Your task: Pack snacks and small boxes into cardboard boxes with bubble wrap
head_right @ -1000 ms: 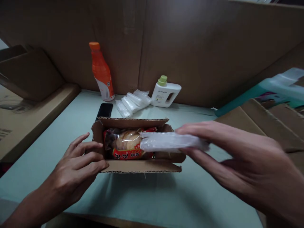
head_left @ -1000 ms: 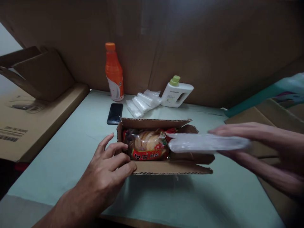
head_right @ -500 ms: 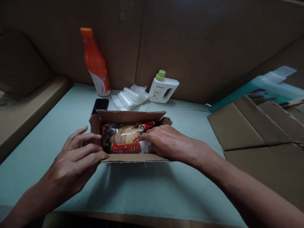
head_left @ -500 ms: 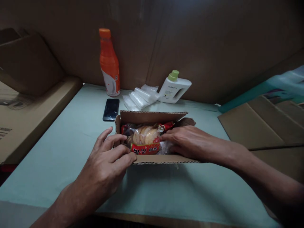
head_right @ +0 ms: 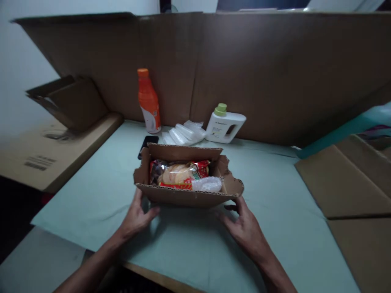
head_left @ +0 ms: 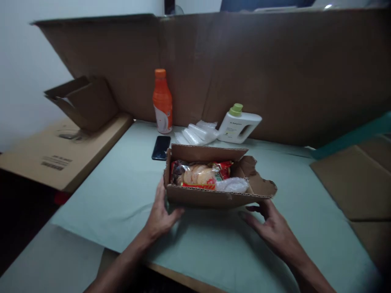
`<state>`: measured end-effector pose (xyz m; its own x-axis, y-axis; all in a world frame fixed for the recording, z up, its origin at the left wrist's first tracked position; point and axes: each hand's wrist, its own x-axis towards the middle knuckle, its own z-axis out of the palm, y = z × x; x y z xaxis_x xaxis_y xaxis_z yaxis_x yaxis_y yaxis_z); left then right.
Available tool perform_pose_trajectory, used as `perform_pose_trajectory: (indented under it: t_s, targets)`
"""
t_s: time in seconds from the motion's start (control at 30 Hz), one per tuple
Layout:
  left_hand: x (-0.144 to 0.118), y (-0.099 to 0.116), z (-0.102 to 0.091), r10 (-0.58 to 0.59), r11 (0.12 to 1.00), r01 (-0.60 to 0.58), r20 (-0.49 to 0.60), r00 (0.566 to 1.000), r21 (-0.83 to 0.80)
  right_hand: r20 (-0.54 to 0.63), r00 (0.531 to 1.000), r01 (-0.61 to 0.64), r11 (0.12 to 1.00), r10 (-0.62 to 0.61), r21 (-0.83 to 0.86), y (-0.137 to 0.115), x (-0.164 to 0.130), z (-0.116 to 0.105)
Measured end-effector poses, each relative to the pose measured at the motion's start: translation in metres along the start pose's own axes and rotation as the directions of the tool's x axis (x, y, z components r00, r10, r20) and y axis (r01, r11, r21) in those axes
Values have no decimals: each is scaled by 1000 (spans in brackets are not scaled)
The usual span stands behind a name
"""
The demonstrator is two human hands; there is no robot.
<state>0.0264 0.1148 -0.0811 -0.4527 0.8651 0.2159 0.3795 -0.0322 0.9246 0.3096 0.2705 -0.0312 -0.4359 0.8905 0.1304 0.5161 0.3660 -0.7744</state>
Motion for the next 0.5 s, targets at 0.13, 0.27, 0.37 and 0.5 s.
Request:
perform_pose_trajectory:
  t_s: [0.13, 0.27, 0.37, 0.5]
  targets:
    - [12, -7, 23, -69, 978, 66, -9, 998, -197, 33, 987, -159, 986, 158, 46, 13, 6, 30]
    - [-10, -6, 2, -76, 974, 70, -19, 997, -216, 10, 987, -163, 986, 163, 23, -6, -5, 45]
    - [-34, -6, -35, -146, 979, 115, -179, 973, -170, 70, 997, 34, 996, -39, 77, -41, -6, 69]
    - [-39, 1, -55, -181, 981, 145, -345, 921, -128, 146, 976, 142, 980, -162, 136, -65, 16, 87]
